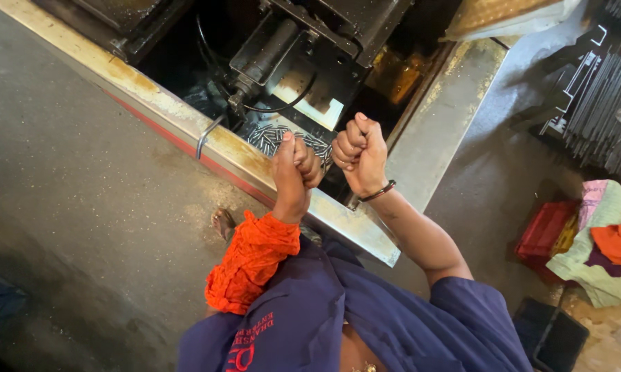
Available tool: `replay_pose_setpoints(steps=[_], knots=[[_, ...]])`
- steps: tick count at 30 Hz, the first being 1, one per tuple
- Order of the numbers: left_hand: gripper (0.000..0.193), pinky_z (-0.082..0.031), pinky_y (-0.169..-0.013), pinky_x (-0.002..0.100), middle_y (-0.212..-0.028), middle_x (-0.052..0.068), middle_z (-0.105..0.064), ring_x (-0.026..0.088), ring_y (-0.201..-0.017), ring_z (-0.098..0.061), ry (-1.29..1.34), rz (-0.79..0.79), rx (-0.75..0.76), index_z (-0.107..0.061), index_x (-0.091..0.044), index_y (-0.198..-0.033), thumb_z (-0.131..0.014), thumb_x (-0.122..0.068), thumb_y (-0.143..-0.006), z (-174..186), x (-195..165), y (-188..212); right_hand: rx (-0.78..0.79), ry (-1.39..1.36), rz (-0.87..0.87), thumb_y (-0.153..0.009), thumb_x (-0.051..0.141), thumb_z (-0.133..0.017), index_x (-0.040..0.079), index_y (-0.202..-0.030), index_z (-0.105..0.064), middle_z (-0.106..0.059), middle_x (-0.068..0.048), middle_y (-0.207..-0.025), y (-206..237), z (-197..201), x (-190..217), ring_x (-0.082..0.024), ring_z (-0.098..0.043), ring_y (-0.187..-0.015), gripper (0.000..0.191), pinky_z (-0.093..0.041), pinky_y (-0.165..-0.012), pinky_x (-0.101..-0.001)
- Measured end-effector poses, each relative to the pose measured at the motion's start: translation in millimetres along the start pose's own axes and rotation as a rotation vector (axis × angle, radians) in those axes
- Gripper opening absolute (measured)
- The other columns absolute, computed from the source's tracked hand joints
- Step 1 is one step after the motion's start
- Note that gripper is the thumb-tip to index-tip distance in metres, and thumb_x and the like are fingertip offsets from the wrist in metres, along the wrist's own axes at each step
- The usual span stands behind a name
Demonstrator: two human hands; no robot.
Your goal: The person picks small metal parts from a machine hopper and measures them using a dial caliper. They handle the parts one at a time, adjust the caliper jaws, and read the dial gauge to check dimensions.
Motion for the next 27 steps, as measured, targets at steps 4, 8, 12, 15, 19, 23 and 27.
replay_pose_setpoints(steps=[4, 8, 12, 15, 19, 23, 27], knots=[[0.046, -0.016, -0.038, 0.027, -0.057, -0.004, -0.025, 0.008, -0.045, -0.019, -0.054, -0.030, -0.041, -0.032, -0.017, -0.070, -0.039, -0.038, -0.110, 11, 15, -8, 0.017, 0.000, 0.023, -0.111, 0.031, -0.036, 0.018, -0.063, -0.026, -0.023, 0.003, -0.053, 1, 5, 4, -0.011, -0.020, -0.047, 0.051, -0.019, -0.041, -0.0269], [0.039, -0.036, -0.055, 0.028, -0.072, -0.005, -0.038, 0.010, -0.061, -0.038, -0.070, -0.085, -0.005, -0.045, -0.017, -0.088, -0.041, -0.041, -0.118, 25, 23, -33, 0.004, -0.031, 0.044, -0.110, 0.032, -0.037, 0.018, -0.063, -0.026, -0.024, 0.003, -0.053, -2, 15, 5, -0.011, -0.020, -0.047, 0.051, -0.019, -0.041, -0.0268], [0.046, -0.027, -0.117, 0.031, -0.146, -0.002, -0.049, 0.008, -0.140, -0.041, -0.299, 0.031, -0.116, -0.037, -0.017, -0.150, -0.048, -0.038, -0.111, 47, 32, -53, -0.050, 0.046, 0.067, -0.110, 0.033, -0.039, 0.017, -0.065, -0.028, -0.025, 0.003, -0.055, -7, 19, 5, -0.009, -0.021, -0.048, 0.049, -0.018, -0.041, -0.0258], [0.076, -0.020, -0.120, 0.038, -0.160, 0.008, -0.029, 0.019, -0.149, -0.027, -0.496, 0.027, -0.159, -0.018, -0.011, -0.160, -0.062, -0.027, -0.100, 55, 19, -61, -0.085, 0.190, 0.081, -0.111, 0.033, -0.041, 0.016, -0.070, -0.034, -0.028, 0.004, -0.058, -10, 11, 0, -0.007, -0.024, -0.048, 0.045, -0.020, -0.041, -0.0238], [0.053, -0.039, -0.115, 0.034, -0.144, 0.016, -0.056, 0.022, -0.135, -0.051, -0.435, -0.065, 0.149, -0.045, -0.001, -0.151, -0.059, -0.016, -0.103, 44, -20, -42, -0.040, 0.651, 0.000, -0.107, 0.025, -0.049, 0.015, -0.107, -0.044, -0.042, 0.005, -0.077, -19, -31, -27, -0.003, -0.036, -0.062, 0.011, -0.030, -0.051, -0.0191], [0.040, -0.048, -0.109, 0.030, -0.140, 0.011, -0.061, 0.017, -0.128, -0.058, -0.426, -0.147, 0.273, -0.054, 0.002, -0.144, -0.055, -0.002, -0.105, 67, -89, -11, 0.206, 0.916, -0.094, -0.098, 0.010, -0.048, 0.010, -0.142, -0.034, -0.057, 0.001, -0.105, -31, -114, -80, -0.006, -0.049, -0.078, 0.046, -0.043, -0.063, -0.0203], [0.030, -0.057, -0.093, 0.033, -0.125, 0.010, -0.062, 0.018, -0.103, -0.063, -0.467, -0.351, 0.245, -0.064, 0.006, -0.138, -0.058, 0.002, -0.109, 127, -213, 21, 0.424, 1.035, -0.092, -0.107, 0.009, -0.047, 0.009, -0.154, -0.031, -0.054, -0.001, -0.104, -47, -224, -159, -0.008, -0.053, -0.085, 0.050, -0.050, -0.071, -0.0238]])
Point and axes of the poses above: each hand's wrist, its own y-axis away from the middle knuckle, its own z-axis out of the back of the hand, x = y × z, the point moved 10 cm from there along -y, towards the middle knuckle
